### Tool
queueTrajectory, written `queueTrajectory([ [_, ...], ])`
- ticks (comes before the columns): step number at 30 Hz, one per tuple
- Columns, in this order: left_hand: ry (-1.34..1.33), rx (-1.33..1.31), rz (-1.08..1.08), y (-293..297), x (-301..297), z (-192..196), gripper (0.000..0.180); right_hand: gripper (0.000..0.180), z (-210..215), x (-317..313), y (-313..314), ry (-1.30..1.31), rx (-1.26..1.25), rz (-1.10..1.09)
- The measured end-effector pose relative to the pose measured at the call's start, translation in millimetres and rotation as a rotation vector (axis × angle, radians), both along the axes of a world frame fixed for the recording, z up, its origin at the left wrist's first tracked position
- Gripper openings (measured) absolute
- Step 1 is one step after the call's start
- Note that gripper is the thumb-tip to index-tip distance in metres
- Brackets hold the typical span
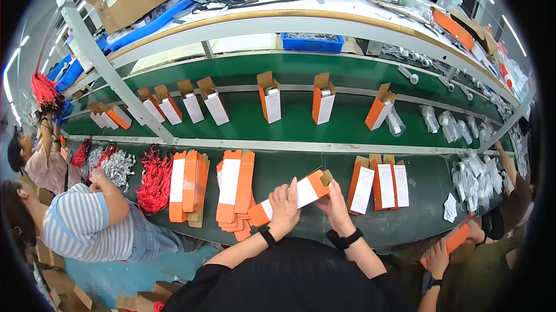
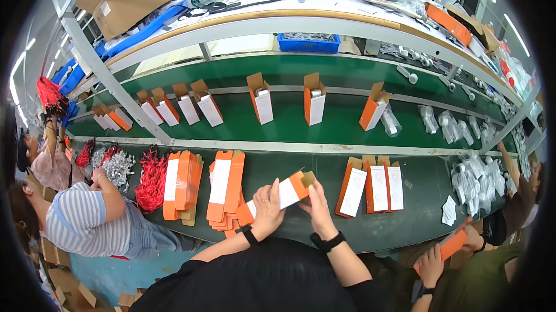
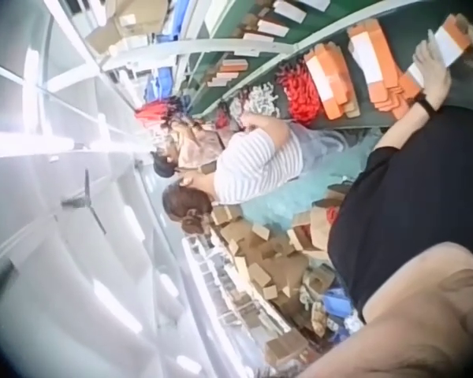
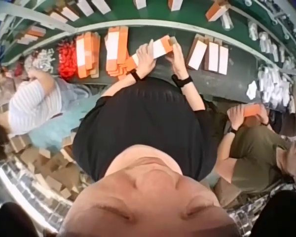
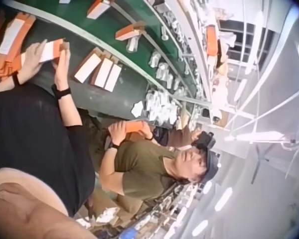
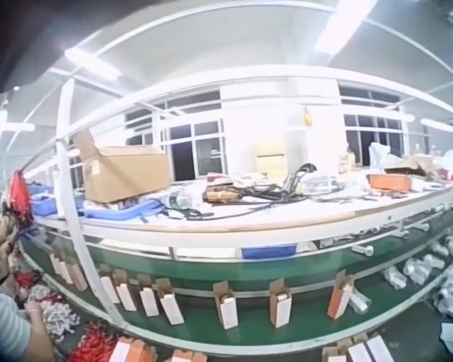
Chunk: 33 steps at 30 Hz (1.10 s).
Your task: The person folds orange and white boxes by hand, placing them onto the conveyor belt, and then picks up a stack of flat boxes to fold individually.
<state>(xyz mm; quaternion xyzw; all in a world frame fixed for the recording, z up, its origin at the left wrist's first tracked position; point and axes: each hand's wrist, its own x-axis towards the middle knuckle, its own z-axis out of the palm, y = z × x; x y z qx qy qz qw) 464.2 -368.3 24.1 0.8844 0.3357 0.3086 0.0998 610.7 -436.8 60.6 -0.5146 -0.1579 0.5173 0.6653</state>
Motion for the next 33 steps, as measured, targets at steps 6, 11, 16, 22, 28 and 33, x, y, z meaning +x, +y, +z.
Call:
queueTrajectory([
  [6, -0.126, -0.109, -0.061, -22, 15, -6, 0.092, 0.044, 7, 11, 11, -0.597, 0.162, -0.087],
  [11, -0.303, -0.580, -0.404, -12, -10, 9, 0.067, 0.045, 3, 25, 2, -0.831, 0.184, 0.270],
  [16, -0.256, -0.986, -0.264, -2, -8, 12, 0.053, 0.056, 13, 13, 2, -0.831, 0.177, 0.341],
  [22, -0.442, -1.015, -0.256, 4, -2, 6, 0.050, 0.061, 0, -14, -10, -1.266, 0.206, 0.099],
  [28, -0.355, -0.757, -0.205, -10, 7, 16, 0.061, 0.035, 0, 12, -23, -0.430, 0.021, 0.205],
  [33, -0.744, -1.341, -0.422, -8, 15, 5, 0.062, 0.036, 24, 15, -18, -0.488, -0.166, 0.441],
])
